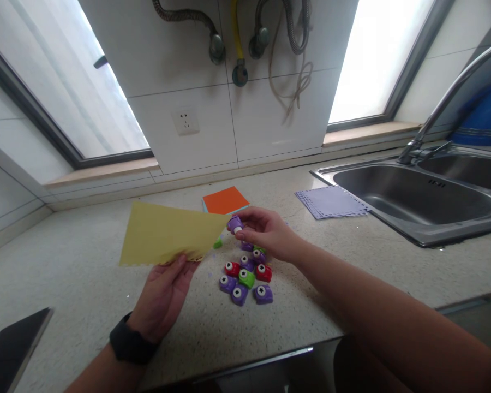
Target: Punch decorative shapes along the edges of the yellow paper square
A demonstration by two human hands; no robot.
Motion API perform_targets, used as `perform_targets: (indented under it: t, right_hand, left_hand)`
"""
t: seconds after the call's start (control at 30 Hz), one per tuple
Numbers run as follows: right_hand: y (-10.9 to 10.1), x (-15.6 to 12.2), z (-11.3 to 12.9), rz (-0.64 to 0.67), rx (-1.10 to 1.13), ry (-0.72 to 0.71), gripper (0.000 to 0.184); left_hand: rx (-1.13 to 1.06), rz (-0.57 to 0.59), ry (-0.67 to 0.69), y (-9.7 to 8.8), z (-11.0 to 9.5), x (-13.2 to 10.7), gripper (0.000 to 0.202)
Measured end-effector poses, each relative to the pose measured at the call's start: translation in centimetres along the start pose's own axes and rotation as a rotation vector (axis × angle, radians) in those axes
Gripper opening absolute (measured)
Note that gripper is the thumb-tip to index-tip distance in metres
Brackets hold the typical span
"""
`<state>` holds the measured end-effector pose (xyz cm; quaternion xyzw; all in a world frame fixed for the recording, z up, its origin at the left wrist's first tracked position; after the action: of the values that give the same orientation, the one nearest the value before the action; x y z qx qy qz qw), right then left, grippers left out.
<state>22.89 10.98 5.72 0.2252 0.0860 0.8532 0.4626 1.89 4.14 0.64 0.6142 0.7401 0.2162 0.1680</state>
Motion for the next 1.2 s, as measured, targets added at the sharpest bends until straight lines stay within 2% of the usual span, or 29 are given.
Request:
perform_targets:
  t: [0.37, 0.57, 0.7, 0.9, 1.2]
  right_hand:
    - [0.7, 0.0, -0.6, 0.02, 0.026, 0.039, 0.039]
    - [1.5, -0.2, -0.4, 0.071, -0.034, 0.038, 0.03]
    - [2.0, -0.3, -0.6, 0.103, -0.031, 0.048, 0.029]
    - [2.6, -0.8, -1.3, 0.1, -0.019, 0.155, 0.029]
    - [4.1, -1.5, -2.0, 0.106, -0.01, 0.252, 0.028]
  left_hand:
    - [0.015, 0.042, -0.026, 0.4, 0.2, -0.2, 0.03]
    - [0.071, 0.031, -0.043, 0.2, 0.5, -0.4, 0.029]
    - [0.16, 0.027, -0.031, 0.3, 0.5, -0.7, 0.026]
    - [0.374, 0.035, -0.01, 1.3, 0.0, -1.5, 0.027]
    - [0.538, 0.066, 0.063, 2.3, -1.1, -2.3, 0.028]
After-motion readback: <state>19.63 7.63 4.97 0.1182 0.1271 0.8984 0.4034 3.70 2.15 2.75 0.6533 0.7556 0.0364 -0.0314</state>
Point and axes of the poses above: each hand's wrist, its own x-axis towards the middle knuckle, its own y-axis out of the palm, z = x × y, the point moved 8 cm from there along x, towards the middle knuckle, and after that the axes turned 7 degrees about x, right-handed, at the moved point
